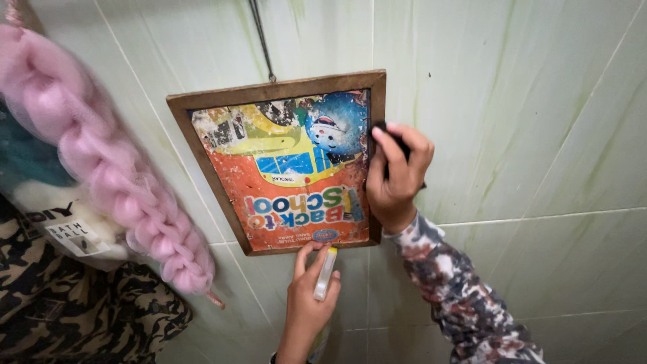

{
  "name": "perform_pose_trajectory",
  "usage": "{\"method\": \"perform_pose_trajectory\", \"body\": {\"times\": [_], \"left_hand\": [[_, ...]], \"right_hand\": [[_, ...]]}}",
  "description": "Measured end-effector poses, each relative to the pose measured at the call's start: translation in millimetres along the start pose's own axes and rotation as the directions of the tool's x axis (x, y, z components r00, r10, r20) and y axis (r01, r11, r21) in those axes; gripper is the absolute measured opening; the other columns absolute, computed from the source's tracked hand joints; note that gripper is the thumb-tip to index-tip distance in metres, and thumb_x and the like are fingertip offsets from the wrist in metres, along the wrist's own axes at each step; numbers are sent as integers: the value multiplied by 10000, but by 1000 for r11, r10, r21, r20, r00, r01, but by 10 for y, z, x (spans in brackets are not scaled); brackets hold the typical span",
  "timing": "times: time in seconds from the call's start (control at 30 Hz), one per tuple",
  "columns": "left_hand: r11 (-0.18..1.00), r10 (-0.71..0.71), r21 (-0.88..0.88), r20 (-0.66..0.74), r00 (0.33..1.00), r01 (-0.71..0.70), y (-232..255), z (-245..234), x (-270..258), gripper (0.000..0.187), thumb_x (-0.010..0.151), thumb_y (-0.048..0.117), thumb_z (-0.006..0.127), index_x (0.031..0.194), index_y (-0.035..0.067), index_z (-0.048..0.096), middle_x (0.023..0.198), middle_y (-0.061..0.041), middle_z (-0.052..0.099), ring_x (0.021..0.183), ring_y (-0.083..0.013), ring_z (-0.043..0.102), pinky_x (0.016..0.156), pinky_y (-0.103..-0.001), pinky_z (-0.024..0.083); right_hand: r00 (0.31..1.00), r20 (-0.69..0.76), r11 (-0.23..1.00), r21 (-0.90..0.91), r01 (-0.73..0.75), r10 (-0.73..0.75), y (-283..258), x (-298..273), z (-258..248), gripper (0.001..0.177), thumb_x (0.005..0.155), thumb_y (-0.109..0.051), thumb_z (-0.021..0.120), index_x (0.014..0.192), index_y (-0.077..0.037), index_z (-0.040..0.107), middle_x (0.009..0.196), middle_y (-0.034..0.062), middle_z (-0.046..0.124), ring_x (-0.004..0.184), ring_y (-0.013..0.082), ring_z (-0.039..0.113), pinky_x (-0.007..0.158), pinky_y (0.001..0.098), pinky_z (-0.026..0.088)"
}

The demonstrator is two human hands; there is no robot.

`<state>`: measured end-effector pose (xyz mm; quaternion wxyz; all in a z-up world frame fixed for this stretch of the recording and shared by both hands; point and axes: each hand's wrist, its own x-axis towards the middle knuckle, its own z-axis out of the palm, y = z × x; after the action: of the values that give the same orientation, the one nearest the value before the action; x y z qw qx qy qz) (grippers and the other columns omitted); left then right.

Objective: The person sprays a cleaning solution onto a tiled wall and wipes it with a black cloth. They clean around a framed poster and continue wiping the tiles below, focusing on removing visible stains.

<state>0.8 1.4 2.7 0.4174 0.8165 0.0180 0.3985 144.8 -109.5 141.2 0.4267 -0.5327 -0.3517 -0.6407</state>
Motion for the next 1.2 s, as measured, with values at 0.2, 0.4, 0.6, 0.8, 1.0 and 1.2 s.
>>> {"method": "perform_pose_trajectory", "body": {"times": [0.2,0.4,0.6,0.8,1.0,1.2], "left_hand": [[996,-81,-46,29,996,82,9,-5,6,476,826,98,674,1294,21,639,1330,-129,583,1099,-310,700,878,-366,550],[998,-7,-70,6,1000,8,-68,-25,13,447,841,89,679,1281,12,659,1300,-141,597,1075,-318,687,898,-358,540],[976,180,-108,-82,980,-188,-119,-154,-14,416,882,54,646,1286,-47,646,1352,-167,606,1179,-340,660,1001,-386,500],[936,-24,-350,-191,981,-45,-107,-508,93,392,901,100,590,1262,-39,653,1454,-137,514,980,-243,679,880,-352,564],[954,206,-139,-336,919,-265,-151,-971,317,359,966,79,585,1287,-71,647,1522,-191,475,1372,-298,517,1138,-393,417],[947,257,-115,-289,922,-300,-241,-1245,532,348,1012,131,553,1274,-70,662,1647,-264,376,1469,-323,478,1207,-387,371]], "right_hand": [[997,-81,996,84,11,-4,36,493,174,279,1023,121,656,1273,-2,641,1316,155,558,1204,299,550,1063,380,480],[989,35,987,-70,145,-143,-17,646,300,300,987,94,691,1271,-2,665,1333,131,558,1231,319,526,1084,422,455],[976,76,966,-151,212,-202,-8,579,283,416,929,118,665,1332,15,667,1367,128,555,1320,352,504,1118,452,400],[977,62,958,-193,214,-205,25,522,307,420,919,114,682,1325,5,680,1366,127,559,1314,345,506,1146,485,397],[974,65,945,-235,228,-219,14,494,308,427,926,123,689,1332,-10,683,1387,105,552,1341,345,497,1124,447,417],[963,56,912,-309,269,-265,-41,490,324,403,923,138,710,1303,5,726,1338,107,601,1217,344,498,1077,433,455]]}}
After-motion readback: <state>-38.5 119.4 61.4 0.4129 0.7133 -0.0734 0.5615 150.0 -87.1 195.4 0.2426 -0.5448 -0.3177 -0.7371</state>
